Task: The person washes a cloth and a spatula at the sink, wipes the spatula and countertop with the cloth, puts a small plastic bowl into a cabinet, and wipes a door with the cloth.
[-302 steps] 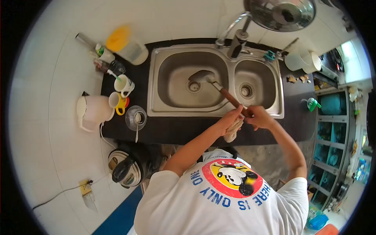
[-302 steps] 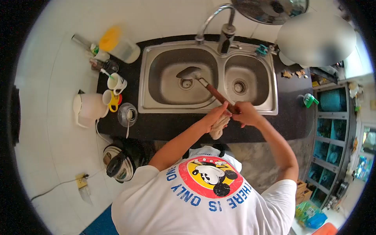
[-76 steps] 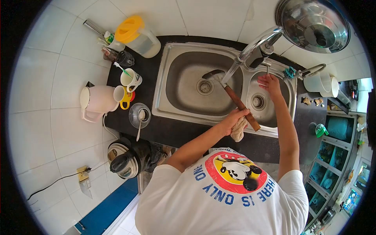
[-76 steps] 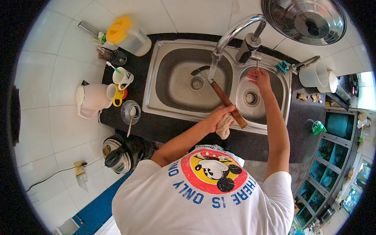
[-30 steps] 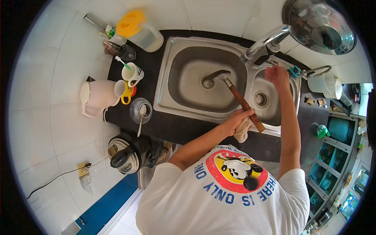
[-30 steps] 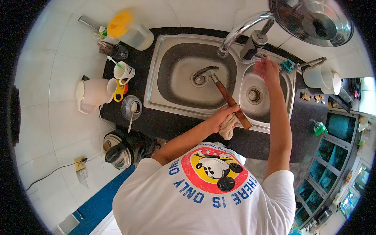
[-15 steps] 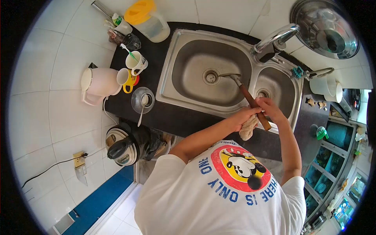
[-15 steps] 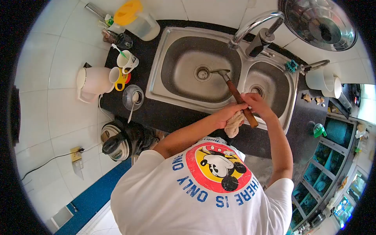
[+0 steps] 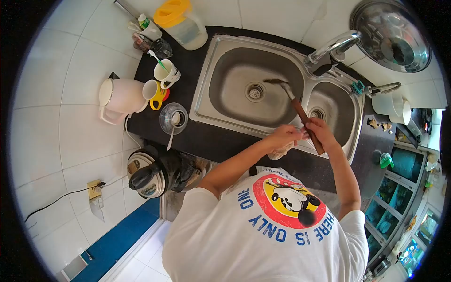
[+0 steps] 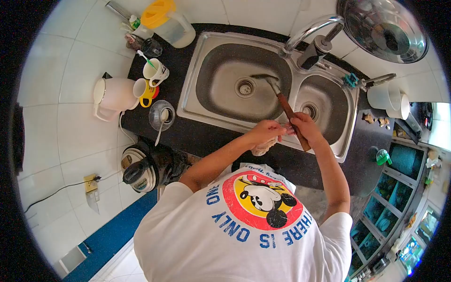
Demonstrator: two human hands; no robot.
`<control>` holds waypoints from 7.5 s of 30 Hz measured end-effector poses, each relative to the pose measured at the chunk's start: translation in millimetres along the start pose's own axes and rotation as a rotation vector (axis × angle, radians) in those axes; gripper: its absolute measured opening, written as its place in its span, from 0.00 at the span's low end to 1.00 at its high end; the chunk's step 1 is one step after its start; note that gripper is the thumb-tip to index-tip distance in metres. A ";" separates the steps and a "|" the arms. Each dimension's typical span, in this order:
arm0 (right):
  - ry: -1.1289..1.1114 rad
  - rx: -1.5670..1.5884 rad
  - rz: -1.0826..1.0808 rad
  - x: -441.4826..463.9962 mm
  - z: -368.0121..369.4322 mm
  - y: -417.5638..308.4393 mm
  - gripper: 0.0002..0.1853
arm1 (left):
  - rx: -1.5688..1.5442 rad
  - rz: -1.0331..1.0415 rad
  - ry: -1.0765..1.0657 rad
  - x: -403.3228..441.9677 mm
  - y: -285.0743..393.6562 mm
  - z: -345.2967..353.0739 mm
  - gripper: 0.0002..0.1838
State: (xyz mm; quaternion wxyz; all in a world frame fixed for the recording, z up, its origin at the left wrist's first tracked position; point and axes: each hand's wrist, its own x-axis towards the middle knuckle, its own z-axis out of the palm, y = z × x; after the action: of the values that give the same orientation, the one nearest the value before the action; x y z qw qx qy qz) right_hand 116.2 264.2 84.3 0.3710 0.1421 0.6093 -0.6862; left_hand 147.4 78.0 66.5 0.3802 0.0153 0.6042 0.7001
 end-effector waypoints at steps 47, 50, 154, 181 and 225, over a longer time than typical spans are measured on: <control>0.155 -0.653 -0.617 -36.7 37.6 14.7 0.23 | -0.001 0.256 0.049 -1.1 2.8 5.4 0.25; 0.163 -0.672 -0.720 -35.6 41.8 15.9 0.24 | 0.049 0.270 0.093 -14.8 17.0 6.6 0.25; 0.811 -1.429 -0.718 70.3 -66.5 -46.2 0.35 | -0.271 0.015 0.277 56.9 15.3 16.5 0.07; 0.572 -0.141 -0.422 81.6 -89.2 -42.0 0.12 | -0.266 0.113 0.292 62.7 7.1 12.9 0.10; 0.465 0.055 -0.392 68.6 -91.9 -96.5 0.11 | -0.621 -0.062 0.127 50.5 5.9 25.0 0.10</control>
State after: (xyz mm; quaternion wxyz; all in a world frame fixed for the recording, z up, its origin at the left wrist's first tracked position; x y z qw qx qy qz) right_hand -20.2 325.9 90.5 0.0780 0.1852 0.6749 -0.7100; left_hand 120.5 126.8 56.2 0.3493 -0.1636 0.3843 0.8387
